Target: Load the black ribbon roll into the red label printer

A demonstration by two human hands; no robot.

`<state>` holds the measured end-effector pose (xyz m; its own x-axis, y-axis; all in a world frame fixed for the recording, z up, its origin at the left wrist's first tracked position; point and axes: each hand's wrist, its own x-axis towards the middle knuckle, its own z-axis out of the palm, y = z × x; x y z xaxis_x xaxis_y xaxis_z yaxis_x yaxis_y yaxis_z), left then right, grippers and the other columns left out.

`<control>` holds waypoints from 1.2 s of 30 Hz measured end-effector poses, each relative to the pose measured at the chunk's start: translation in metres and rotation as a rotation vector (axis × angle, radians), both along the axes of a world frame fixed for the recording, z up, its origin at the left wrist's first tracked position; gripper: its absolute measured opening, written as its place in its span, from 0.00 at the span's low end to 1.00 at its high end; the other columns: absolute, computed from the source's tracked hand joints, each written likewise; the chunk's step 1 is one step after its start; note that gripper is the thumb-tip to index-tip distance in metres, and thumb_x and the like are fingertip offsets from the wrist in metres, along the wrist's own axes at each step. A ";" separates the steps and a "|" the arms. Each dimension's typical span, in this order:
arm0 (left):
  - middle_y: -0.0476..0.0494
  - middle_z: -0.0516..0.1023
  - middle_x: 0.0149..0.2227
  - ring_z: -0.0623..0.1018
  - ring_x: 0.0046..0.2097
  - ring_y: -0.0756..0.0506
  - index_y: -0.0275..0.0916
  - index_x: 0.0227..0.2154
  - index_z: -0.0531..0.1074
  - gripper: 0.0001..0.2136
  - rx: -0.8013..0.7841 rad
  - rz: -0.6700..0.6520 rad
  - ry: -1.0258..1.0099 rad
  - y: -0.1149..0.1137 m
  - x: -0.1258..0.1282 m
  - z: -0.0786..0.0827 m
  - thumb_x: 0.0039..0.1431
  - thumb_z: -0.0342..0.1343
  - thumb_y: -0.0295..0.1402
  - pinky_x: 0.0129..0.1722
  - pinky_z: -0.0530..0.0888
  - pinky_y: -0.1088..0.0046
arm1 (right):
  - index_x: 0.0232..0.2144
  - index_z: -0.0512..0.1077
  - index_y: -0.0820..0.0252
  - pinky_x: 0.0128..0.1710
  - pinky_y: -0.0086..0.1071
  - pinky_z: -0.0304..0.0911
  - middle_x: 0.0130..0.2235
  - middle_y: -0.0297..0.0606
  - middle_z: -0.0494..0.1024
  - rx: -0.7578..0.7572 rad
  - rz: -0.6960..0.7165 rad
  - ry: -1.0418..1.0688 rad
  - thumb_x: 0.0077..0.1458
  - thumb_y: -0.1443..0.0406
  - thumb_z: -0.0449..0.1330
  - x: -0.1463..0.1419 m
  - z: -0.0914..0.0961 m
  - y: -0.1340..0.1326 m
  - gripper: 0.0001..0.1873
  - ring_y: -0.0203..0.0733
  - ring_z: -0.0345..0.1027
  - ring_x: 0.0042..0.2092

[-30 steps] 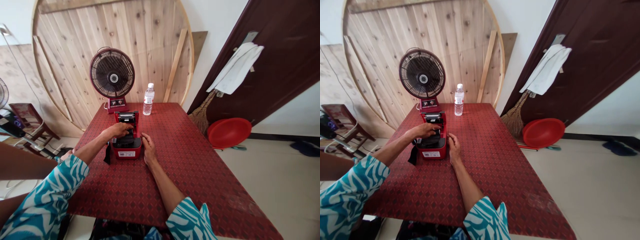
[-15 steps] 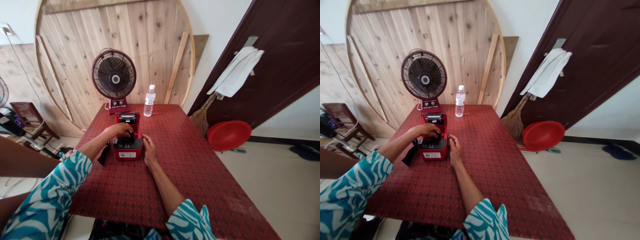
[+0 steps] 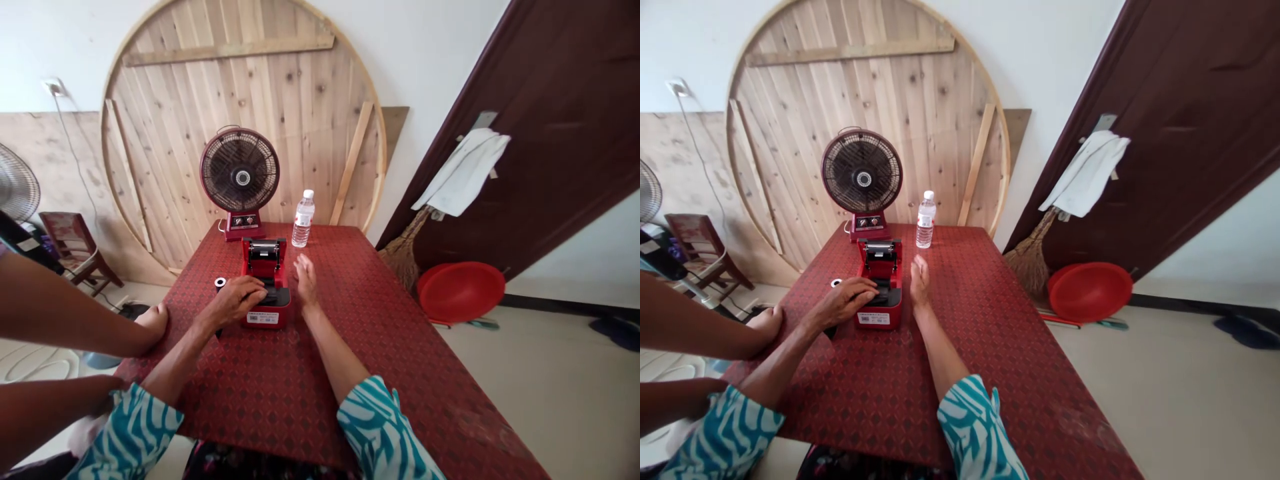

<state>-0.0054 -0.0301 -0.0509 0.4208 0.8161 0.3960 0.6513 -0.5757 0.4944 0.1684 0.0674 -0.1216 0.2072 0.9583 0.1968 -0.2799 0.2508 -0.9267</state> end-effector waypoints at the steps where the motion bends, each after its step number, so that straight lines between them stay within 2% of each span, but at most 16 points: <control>1: 0.42 0.76 0.43 0.74 0.45 0.46 0.40 0.37 0.76 0.15 0.063 0.011 0.027 -0.001 0.001 -0.002 0.63 0.46 0.38 0.48 0.69 0.68 | 0.48 0.67 0.54 0.54 0.43 0.58 0.55 0.40 0.69 0.042 0.008 -0.047 0.50 0.53 0.55 -0.002 0.010 0.009 0.24 0.43 0.62 0.56; 4: 0.41 0.75 0.43 0.73 0.44 0.45 0.42 0.38 0.77 0.13 0.197 0.059 0.116 -0.004 0.001 -0.004 0.62 0.47 0.38 0.47 0.69 0.64 | 0.46 0.69 0.54 0.56 0.42 0.56 0.53 0.37 0.72 0.134 0.047 -0.125 0.52 0.53 0.54 -0.009 0.034 0.024 0.21 0.41 0.63 0.54; 7: 0.41 0.73 0.46 0.70 0.48 0.42 0.43 0.37 0.77 0.12 0.290 0.105 0.156 -0.006 0.000 -0.005 0.61 0.50 0.39 0.48 0.68 0.60 | 0.44 0.71 0.55 0.57 0.41 0.54 0.48 0.36 0.75 0.198 0.021 -0.172 0.54 0.52 0.52 -0.009 0.041 0.016 0.20 0.41 0.65 0.51; 12: 0.40 0.66 0.54 0.59 0.59 0.38 0.44 0.36 0.78 0.10 0.403 0.109 0.140 -0.008 -0.002 -0.010 0.60 0.52 0.38 0.56 0.62 0.55 | 0.44 0.71 0.55 0.55 0.39 0.57 0.41 0.36 0.78 0.291 0.012 -0.237 0.57 0.53 0.50 -0.002 0.036 -0.014 0.19 0.40 0.68 0.46; 19: 0.44 0.78 0.43 0.70 0.51 0.42 0.45 0.41 0.76 0.12 0.395 0.074 0.192 -0.012 -0.006 -0.019 0.57 0.56 0.41 0.57 0.57 0.54 | 0.44 0.71 0.55 0.54 0.39 0.58 0.45 0.38 0.77 0.288 0.023 -0.220 0.56 0.52 0.51 -0.004 0.035 -0.018 0.20 0.41 0.68 0.49; 29: 0.45 0.77 0.45 0.72 0.50 0.44 0.47 0.42 0.75 0.10 0.372 0.100 0.228 -0.019 -0.003 -0.024 0.60 0.51 0.36 0.60 0.54 0.53 | 0.44 0.71 0.52 0.55 0.39 0.58 0.42 0.35 0.78 0.320 0.023 -0.236 0.57 0.53 0.51 0.000 0.029 -0.025 0.18 0.41 0.68 0.47; 32: 0.45 0.76 0.48 0.71 0.52 0.42 0.48 0.41 0.75 0.10 0.410 0.139 0.210 -0.019 -0.005 -0.027 0.58 0.54 0.37 0.59 0.55 0.53 | 0.44 0.71 0.53 0.56 0.40 0.57 0.42 0.36 0.78 0.320 0.033 -0.243 0.57 0.53 0.51 0.001 0.029 -0.027 0.18 0.41 0.68 0.48; 36: 0.44 0.73 0.51 0.67 0.55 0.40 0.48 0.39 0.76 0.09 0.480 0.152 0.185 -0.017 -0.008 -0.030 0.57 0.55 0.37 0.58 0.57 0.53 | 0.38 0.74 0.53 0.58 0.40 0.54 0.45 0.36 0.77 0.326 0.048 -0.274 0.58 0.53 0.50 0.004 0.027 -0.035 0.17 0.42 0.66 0.52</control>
